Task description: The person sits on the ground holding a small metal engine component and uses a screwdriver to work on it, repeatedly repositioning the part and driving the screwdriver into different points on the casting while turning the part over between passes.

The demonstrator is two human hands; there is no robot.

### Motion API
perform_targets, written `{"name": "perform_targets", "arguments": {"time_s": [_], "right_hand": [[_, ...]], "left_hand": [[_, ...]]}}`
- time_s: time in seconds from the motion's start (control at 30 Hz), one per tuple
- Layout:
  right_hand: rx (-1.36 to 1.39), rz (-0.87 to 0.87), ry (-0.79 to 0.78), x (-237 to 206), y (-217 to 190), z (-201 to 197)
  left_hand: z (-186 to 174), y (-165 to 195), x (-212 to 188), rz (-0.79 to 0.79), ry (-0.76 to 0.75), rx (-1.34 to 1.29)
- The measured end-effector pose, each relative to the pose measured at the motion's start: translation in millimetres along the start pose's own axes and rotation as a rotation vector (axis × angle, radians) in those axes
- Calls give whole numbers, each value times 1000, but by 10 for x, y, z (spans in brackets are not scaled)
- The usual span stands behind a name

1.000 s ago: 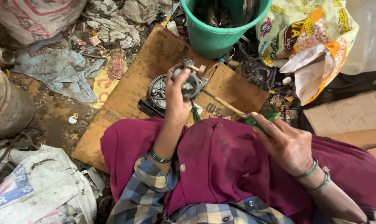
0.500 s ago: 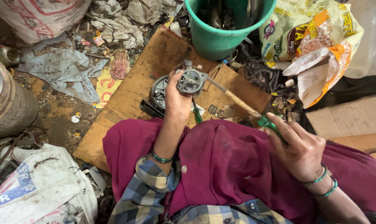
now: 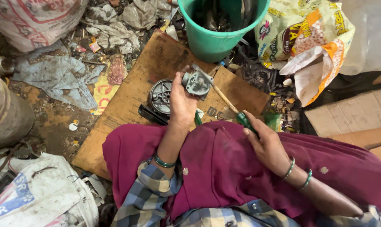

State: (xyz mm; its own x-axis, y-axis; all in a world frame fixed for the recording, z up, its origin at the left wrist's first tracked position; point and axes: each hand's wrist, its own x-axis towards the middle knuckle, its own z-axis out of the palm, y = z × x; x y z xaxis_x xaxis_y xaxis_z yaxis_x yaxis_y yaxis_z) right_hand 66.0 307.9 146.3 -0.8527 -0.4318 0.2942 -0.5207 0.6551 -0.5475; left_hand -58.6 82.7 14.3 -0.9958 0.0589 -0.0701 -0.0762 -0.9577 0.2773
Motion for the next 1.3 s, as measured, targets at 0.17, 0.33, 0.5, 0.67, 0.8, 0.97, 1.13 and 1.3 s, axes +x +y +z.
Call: {"name": "perform_targets", "arguments": {"time_s": [0.17,0.33,0.5,0.67,0.8,0.97,1.13,1.3], "right_hand": [[451,424,354,-33,-19,-193],[359,374,249,19,-12,-102],[-63,-24,-17,30,-92,-93],[470,651,404,-14,-48,-98],[-241,132,-70,-12,20,-82],[-118,339,-89,57,-67,-216],[-196,647,-149,127,-126,-314],[-44,375,15,117,-92,-308]], "left_hand": [[45,66,-61,-35,91,13],[82,95,-71,-16,93,32],[149,56,-71,-62,40,-79],[120,157,-78,-21,45,-75],[102,105,-82,-11,30,-7],[103,75,-9,1,63,3],[150,93,-56,26,47,153],[209,188,-95,49,27,157]]}}
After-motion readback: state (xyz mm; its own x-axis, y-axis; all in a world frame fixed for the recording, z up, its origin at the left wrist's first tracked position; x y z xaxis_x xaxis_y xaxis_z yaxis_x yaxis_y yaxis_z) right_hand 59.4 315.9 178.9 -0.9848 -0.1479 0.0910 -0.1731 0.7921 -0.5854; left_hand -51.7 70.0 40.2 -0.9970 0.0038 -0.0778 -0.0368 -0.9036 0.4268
